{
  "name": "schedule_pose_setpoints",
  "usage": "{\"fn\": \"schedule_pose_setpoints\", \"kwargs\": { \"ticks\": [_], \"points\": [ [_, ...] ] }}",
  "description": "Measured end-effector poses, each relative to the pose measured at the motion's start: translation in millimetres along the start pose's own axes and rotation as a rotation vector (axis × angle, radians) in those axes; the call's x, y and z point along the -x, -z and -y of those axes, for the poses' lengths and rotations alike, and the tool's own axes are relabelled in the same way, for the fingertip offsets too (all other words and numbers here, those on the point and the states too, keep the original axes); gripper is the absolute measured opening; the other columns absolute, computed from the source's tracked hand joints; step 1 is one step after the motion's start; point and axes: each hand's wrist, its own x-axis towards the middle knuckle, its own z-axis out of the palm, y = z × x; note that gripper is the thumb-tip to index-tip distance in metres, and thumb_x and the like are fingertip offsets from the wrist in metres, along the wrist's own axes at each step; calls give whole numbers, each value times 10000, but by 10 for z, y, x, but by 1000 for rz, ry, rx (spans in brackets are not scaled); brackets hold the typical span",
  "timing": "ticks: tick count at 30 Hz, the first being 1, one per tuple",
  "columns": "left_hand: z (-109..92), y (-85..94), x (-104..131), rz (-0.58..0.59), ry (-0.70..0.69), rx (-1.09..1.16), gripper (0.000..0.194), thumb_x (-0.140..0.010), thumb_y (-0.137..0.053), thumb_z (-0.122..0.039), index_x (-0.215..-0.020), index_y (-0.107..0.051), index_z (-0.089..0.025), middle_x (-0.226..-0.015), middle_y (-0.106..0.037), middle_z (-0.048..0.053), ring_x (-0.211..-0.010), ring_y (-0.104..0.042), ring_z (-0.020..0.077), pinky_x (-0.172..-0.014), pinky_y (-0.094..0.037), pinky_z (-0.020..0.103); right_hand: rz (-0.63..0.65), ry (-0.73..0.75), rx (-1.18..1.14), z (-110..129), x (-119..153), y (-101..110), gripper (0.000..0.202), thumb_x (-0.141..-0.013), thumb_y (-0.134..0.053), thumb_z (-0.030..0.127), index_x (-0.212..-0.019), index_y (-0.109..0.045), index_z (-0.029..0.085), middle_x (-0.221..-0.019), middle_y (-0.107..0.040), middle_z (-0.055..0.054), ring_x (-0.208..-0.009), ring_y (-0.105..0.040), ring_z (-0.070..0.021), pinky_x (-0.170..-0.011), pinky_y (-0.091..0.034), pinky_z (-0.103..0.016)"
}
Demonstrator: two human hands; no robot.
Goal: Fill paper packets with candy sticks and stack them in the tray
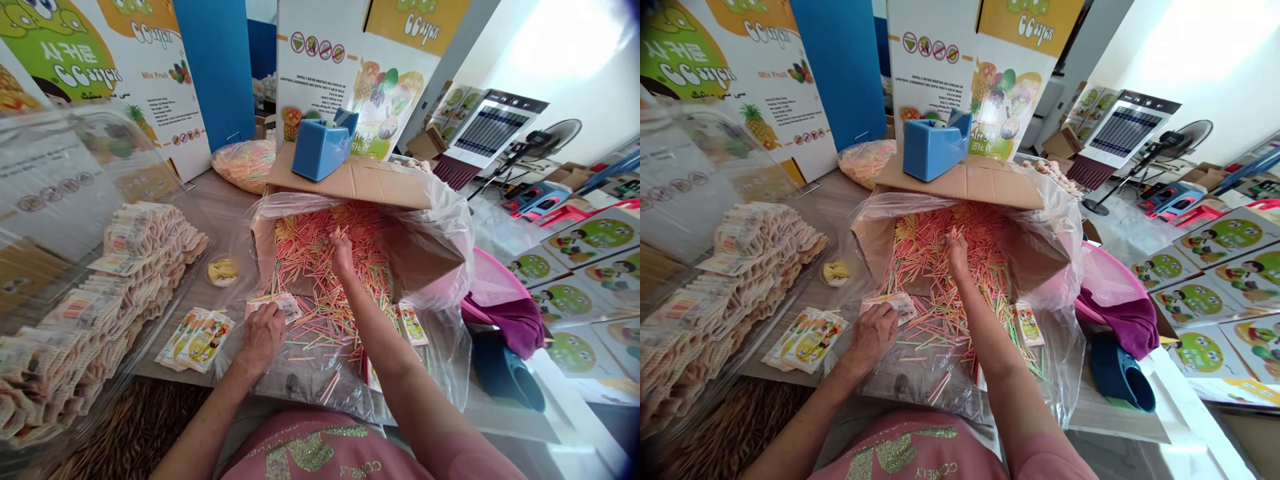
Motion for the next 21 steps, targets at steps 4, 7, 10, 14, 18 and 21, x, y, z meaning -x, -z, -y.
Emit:
{"fn": "schedule_pose_setpoints", "kwargs": {
  "ticks": [4,7,10,14,18,21],
  "points": [
    [2,-22,-15,-47,-20,-37,249,-959,-520,-116,-866,-736,-198,-982,-736,99,-992,-646,258,-845,-470,373,-98,-207,-652,85,13,-68,219,-838,-518,471,-823,-408,282,-598,-278,96,-474,-254,-129,-477,-300,-256],
    [19,-53,28,-36,-23,-42,218,-946,-547,-124,-904,-749,-195,-982,-733,103,-982,-640,266,-845,-479,383,-48,-217,-800,144,112,-202,309,-724,-667,451,-788,-419,278,-571,-275,113,-464,-221,-103,-458,-237,-250],
    [46,-58,68,-26,-16,-11,210,-944,-567,-148,-1023,-758,-184,-1047,-730,111,-1006,-632,269,-868,-496,384,41,-143,-689,152,241,-380,340,-750,-674,552,-770,-525,247,-592,-357,87,-514,-288,-105,-502,-275,-256],
    [86,-12,17,11,-2,9,241,-960,-528,-145,-981,-763,-191,-1035,-722,107,-1013,-624,265,-893,-505,389,243,50,-379,68,346,-542,514,-848,-561,680,-607,-440,241,-607,-381,51,-608,-339,-121,-597,-322,-264],
    [123,27,-90,-28,36,46,249,-883,-542,-67,-854,-748,-204,-974,-703,100,-1022,-606,265,-918,-509,395,393,106,-268,5,335,-543,597,-842,-557,758,-573,-414,244,-588,-416,41,-613,-384,-132,-619,-356,-266],
    [139,7,-93,-76,9,53,250,-862,-551,-56,-847,-746,-213,-976,-700,106,-1030,-586,281,-919,-502,410,309,31,-405,43,317,-486,604,-890,-458,782,-616,-476,244,-598,-493,22,-615,-460,-146,-657,-424,-282]
  ]
}}
